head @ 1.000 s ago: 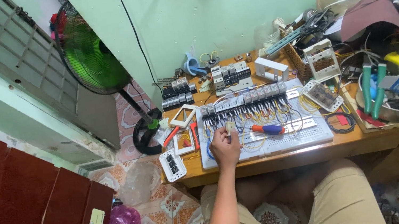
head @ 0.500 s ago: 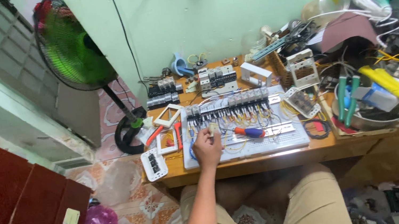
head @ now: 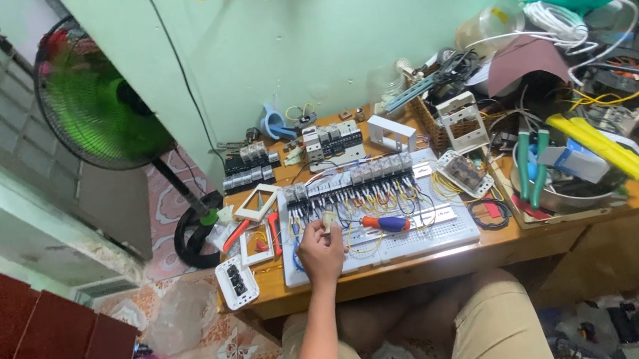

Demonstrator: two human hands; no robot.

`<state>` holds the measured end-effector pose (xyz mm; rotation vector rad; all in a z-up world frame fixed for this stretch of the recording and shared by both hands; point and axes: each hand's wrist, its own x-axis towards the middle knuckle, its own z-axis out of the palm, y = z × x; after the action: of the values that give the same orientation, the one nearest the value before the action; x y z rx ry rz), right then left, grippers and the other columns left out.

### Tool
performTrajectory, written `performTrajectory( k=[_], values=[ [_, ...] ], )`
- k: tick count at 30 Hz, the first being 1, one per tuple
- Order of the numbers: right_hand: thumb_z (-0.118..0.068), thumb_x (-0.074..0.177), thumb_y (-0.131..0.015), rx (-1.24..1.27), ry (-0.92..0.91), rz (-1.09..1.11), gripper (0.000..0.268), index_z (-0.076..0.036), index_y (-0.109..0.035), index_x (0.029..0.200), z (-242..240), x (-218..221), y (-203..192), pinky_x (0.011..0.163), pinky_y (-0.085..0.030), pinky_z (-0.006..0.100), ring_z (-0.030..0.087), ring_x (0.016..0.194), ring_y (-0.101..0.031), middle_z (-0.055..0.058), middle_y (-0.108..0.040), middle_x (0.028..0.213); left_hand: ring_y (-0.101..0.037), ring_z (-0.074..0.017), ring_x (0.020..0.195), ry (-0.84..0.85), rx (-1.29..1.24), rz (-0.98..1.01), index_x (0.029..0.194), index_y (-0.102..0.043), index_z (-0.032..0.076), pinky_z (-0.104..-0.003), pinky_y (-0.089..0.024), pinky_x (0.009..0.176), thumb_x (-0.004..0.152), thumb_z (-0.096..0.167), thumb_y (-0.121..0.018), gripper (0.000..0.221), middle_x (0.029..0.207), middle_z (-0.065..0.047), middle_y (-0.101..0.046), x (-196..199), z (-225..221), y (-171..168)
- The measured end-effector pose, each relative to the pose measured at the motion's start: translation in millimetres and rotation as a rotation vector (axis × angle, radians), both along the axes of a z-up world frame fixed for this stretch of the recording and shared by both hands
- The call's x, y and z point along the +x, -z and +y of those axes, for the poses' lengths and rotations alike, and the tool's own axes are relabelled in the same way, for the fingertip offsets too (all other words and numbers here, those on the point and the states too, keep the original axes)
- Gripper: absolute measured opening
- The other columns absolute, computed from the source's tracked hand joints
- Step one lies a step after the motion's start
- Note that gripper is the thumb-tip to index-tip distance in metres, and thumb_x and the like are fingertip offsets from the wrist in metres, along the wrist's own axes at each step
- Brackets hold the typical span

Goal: Connecting electrical wires to a terminal block on a circuit board using a screwdriver and wire stripper.

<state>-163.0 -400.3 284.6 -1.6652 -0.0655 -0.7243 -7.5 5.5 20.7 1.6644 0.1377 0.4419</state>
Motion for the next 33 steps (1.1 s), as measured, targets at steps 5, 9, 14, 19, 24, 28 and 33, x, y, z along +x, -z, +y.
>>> performTrajectory(
  k=[5,9,14,19,24,28,33],
  values=[
    [-0.019,0.104,-0.061,-0.019,-0.073,0.002,0.027,-0.008,-0.054,0.127,30.6,22.9,-4.0,0.096,-0.061,0.039,0.027,0.102,-0.071,0.013,-0.069,0.117,-0.068,-0.0226,0.045,-0.028,0.025,-0.093,0.099,-0.069,-0.004,-0.032,-0.056,0.039,0.087,0.011,-0.069,0.02,0.07,-0.019,-0.073,2.2,0.6,4.0],
    [-0.019,0.104,-0.061,-0.019,-0.102,0.017,0.026,-0.009,-0.054,0.127,46.4,33.6,3.2,0.096,-0.061,0.04,0.027,0.102,-0.071,0.013,-0.069,0.117,-0.069,-0.0226,0.045,-0.033,0.079,-0.136,0.096,-0.069,-0.002,-0.032,-0.055,0.041,0.088,0.013,-0.069,0.017,0.067,-0.016,-0.073,1.4,2.9,8.5],
    [-0.02,0.104,-0.061,-0.014,-0.1,0.032,0.026,-0.009,-0.054,0.127,62.3,56.8,44.5,0.096,-0.061,0.04,0.027,0.102,-0.071,0.013,-0.069,0.117,-0.07,-0.0229,0.047,-0.057,0.139,-0.197,0.095,-0.068,0.003,-0.032,-0.055,0.047,0.088,0.015,-0.07,0.014,0.064,-0.013,-0.072,7.9,4.7,18.1],
    [-0.019,0.086,-0.086,-0.204,-0.11,0.101,0.037,-0.01,-0.071,0.119,125.8,122.4,165.1,0.089,-0.056,0.036,0.026,0.103,-0.073,0.011,-0.075,0.11,-0.064,-0.022,0.048,-0.09,0.208,-0.208,0.099,-0.066,0.007,-0.036,-0.05,0.05,0.088,0.019,-0.071,0.018,0.064,-0.012,-0.07,4.9,4.2,11.1],
    [-0.037,0.08,-0.087,-0.596,-0.033,0.05,0.038,-0.021,-0.074,0.111,164.1,167.8,248.0,0.088,-0.055,0.038,0.027,0.103,-0.071,0.003,-0.073,0.11,-0.064,-0.0221,0.048,-0.085,0.211,-0.211,0.098,-0.065,0.009,-0.034,-0.05,0.05,0.089,0.021,-0.071,0.016,0.061,-0.009,-0.069,8.4,4.0,17.4],
    [-0.052,0.089,-0.073,-0.872,0.082,0.058,0.03,-0.028,-0.073,0.107,184.2,168.6,262.2,0.083,-0.049,0.039,0.022,0.095,-0.07,-0.005,-0.07,0.102,-0.062,-0.0217,0.047,-0.095,0.245,-0.221,0.095,-0.066,0.011,-0.033,-0.049,0.05,0.089,0.024,-0.072,0.016,0.057,-0.007,-0.064,12.1,4.8,25.8],
    [-0.047,0.085,-0.078,-0.92,0.014,-0.019,0.027,-0.024,-0.078,0.099,191.9,158.1,251.4,0.079,-0.044,0.039,0.023,0.088,-0.067,0.001,-0.069,0.1,-0.065,-0.024,0.051,-0.072,0.259,-0.221,0.094,-0.067,0.011,-0.036,-0.051,0.052,0.09,0.029,-0.074,0.019,0.061,-0.007,-0.067,9.6,4.2,21.9]
  ],
)
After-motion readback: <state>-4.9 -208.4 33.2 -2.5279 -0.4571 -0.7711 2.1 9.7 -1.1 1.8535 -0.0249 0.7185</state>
